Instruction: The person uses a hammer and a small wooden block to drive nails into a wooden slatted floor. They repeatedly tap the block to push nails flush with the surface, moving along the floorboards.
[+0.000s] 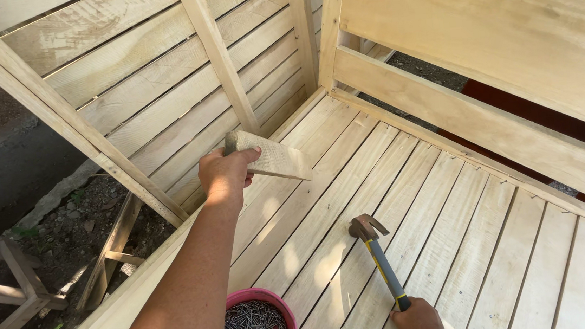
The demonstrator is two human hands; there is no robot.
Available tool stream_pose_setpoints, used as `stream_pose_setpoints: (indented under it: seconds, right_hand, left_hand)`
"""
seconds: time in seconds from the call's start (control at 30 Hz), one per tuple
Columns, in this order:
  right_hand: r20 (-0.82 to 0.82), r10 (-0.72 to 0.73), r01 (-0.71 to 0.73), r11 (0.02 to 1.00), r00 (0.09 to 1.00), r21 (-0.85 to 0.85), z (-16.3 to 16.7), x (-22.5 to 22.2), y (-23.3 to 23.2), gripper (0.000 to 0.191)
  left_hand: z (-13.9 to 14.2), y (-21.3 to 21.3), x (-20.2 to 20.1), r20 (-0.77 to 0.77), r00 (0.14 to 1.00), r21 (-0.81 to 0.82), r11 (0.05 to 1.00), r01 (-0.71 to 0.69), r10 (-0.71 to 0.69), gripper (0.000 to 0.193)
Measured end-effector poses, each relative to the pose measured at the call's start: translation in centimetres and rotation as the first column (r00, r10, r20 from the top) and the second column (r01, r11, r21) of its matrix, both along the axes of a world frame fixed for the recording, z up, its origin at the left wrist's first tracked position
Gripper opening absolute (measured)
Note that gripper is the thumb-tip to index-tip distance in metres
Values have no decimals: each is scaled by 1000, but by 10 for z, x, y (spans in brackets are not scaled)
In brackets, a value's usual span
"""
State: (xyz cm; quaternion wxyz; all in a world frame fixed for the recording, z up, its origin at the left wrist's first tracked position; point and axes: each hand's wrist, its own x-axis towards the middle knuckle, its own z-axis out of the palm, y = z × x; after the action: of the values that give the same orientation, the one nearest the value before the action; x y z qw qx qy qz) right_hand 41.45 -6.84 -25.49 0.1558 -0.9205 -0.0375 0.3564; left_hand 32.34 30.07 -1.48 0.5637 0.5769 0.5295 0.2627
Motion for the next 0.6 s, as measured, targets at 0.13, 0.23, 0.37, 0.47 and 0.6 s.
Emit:
stream_pose_setpoints:
  seconds: [0.13,0.23,0.37,0.47,0.6]
  right_hand:
    - [84,71,-62,992,994,-111,-11,1,3,45]
    - [10,48,-46,990,999,-133,-10,4,7,43]
    - [-16,12,-15,986,1000,-165,-7,5,12,40]
    - [23,-1,5,983,1000,-183,-6,1,12,40]
    - [62,-38,49,981,997,-185,-7,-2,10,40]
  left_hand:
    - [9,12,1,-141,986,86,992,95,-83,28]
    - [14,14,12,-233,952,107,968,227,-197,29]
    - [13,10,41,-354,880,214,888,406,-317,40]
    - [9,3,64,-422,811,274,795,541,-406,45]
    - [2,-8,86,-492,731,239,734,636,-473,47]
